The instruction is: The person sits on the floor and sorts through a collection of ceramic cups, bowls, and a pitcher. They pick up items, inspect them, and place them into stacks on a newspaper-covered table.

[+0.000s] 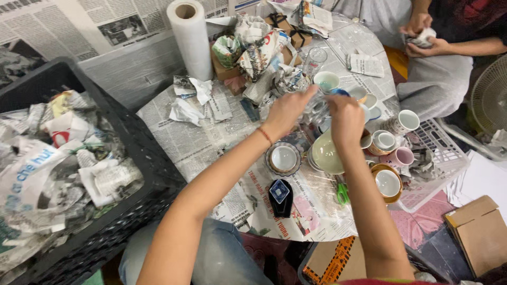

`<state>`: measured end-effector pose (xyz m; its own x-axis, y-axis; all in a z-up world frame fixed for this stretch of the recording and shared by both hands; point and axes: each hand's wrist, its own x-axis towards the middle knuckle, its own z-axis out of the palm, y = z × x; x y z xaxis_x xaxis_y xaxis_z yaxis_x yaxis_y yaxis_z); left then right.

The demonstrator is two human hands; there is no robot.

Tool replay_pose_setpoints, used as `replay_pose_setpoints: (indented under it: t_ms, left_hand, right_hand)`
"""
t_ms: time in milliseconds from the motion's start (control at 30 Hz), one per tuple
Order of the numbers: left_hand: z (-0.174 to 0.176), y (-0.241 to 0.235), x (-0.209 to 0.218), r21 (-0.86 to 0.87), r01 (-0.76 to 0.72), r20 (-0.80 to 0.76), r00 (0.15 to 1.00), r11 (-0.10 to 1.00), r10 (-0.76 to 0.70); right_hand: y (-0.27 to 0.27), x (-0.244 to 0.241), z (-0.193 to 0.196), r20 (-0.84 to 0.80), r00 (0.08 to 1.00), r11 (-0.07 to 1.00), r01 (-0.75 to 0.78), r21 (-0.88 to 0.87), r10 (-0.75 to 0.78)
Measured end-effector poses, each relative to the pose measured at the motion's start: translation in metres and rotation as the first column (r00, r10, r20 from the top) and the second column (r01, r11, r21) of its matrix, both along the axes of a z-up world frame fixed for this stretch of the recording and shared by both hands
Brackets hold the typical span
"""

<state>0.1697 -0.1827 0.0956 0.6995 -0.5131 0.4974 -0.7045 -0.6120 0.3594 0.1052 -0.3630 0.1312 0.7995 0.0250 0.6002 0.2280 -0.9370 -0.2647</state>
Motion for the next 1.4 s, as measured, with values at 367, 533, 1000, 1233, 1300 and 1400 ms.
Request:
replay_pose_setpoints:
  t_ms: [367,533,1000,1233,1300,1400]
  left_hand:
    - [-0.027,-0.104,0.116,-0.060,0.073,0.066,0.995,0.996,-0.069]
    - [-0.050,-0.120,0.140,-0.143,0.058,0.054,0.997,0.988,-0.051]
    - [-0.078,-0.126,0.162,-0.174,-0.118,-0.057,0.992,0.978,0.109]
    - [-0.105,-0.134,0.161,-0.037,-0.100,-0.073,0.993,0.994,0.097]
    - [-0.107,-0.139,0.163,0.042,-0.105,-0.027,0.994,0.994,0.106]
    - [-0.108,-0.140,0.162,0.138,-0.102,-0.020,0.994,0.985,0.105]
  right_hand:
    - [-0.077,0.073,-0.037,0.162,0.978,0.988,0.143,-0.055,-0.133]
    - [-0.085,0.087,-0.057,0.162,0.976,0.986,0.157,-0.046,-0.148]
    - [-0.093,0.083,-0.061,0.084,0.957,0.961,0.278,0.005,-0.277]
    - [-0.089,0.087,-0.061,0.046,0.964,0.961,0.266,-0.068,-0.264]
    - [-0.088,0.086,-0.062,0.032,0.964,0.960,0.268,-0.086,-0.266]
    - [-0.091,0.080,-0.067,0.046,0.959,0.955,0.282,-0.091,-0.279]
